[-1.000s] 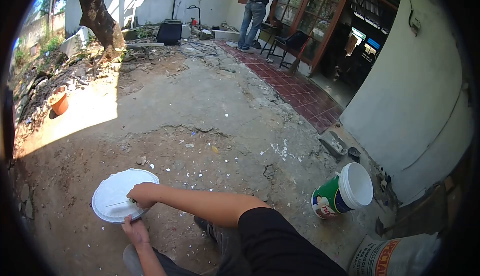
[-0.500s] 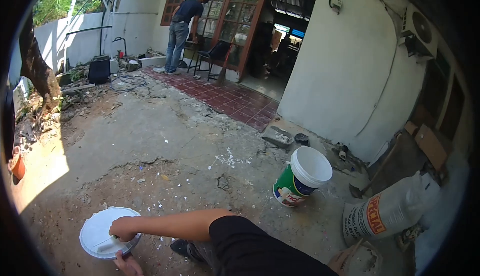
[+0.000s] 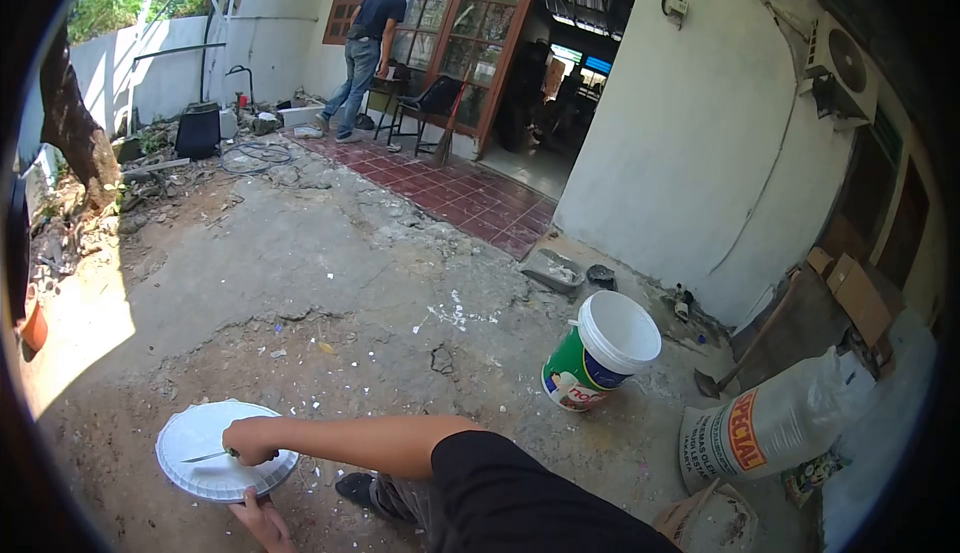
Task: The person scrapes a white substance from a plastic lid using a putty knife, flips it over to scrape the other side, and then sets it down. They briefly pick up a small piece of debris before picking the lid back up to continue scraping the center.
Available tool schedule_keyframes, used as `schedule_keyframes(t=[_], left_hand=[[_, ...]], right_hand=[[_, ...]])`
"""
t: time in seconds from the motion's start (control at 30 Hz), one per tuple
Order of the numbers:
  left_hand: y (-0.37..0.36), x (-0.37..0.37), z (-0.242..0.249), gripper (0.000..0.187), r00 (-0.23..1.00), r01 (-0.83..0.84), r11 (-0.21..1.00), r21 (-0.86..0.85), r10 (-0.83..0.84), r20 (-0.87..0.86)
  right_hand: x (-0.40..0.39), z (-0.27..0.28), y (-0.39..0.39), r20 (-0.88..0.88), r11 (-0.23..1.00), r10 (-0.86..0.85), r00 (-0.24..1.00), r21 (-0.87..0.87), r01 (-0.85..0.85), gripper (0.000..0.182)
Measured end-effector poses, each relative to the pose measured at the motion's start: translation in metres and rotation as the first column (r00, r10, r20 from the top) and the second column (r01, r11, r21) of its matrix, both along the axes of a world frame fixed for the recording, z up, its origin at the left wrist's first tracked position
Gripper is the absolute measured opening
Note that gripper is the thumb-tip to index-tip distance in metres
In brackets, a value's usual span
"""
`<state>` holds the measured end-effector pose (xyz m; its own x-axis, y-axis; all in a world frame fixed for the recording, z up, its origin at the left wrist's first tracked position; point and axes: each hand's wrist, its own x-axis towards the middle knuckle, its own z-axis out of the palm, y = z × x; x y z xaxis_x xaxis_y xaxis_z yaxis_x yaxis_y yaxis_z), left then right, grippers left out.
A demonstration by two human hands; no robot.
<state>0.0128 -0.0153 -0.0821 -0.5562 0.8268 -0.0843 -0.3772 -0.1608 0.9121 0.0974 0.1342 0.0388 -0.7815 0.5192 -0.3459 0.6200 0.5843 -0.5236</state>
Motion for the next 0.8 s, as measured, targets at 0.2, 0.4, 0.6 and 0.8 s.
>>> schedule_keyframes(t=[0.2,0.4,0.6,0.8], left_hand=[[0.001,-0.012,-0.015,0.065,0.964,0.039,0.977,0.209,-0.092,0.249],[-0.004,-0.014,-0.001,0.063,0.952,0.022,0.967,0.254,-0.098,0.291],[-0.006,-0.017,-0.005,0.063,0.947,0.006,0.961,0.277,-0.094,0.307],[-0.012,-0.023,0.003,0.065,0.958,-0.046,0.96,0.277,-0.036,0.284]], right_hand=[[-0.006,-0.005,-0.003,-0.006,0.999,0.017,1.0,-0.052,-0.018,0.025],[-0.013,-0.002,-0.018,0.025,0.994,0.107,0.994,0.021,-0.108,0.027],[-0.019,-0.004,-0.019,0.054,0.993,0.115,0.992,0.027,-0.117,0.028],[-0.033,-0.008,-0.013,0.048,0.99,0.141,0.989,-0.027,-0.139,0.029]])
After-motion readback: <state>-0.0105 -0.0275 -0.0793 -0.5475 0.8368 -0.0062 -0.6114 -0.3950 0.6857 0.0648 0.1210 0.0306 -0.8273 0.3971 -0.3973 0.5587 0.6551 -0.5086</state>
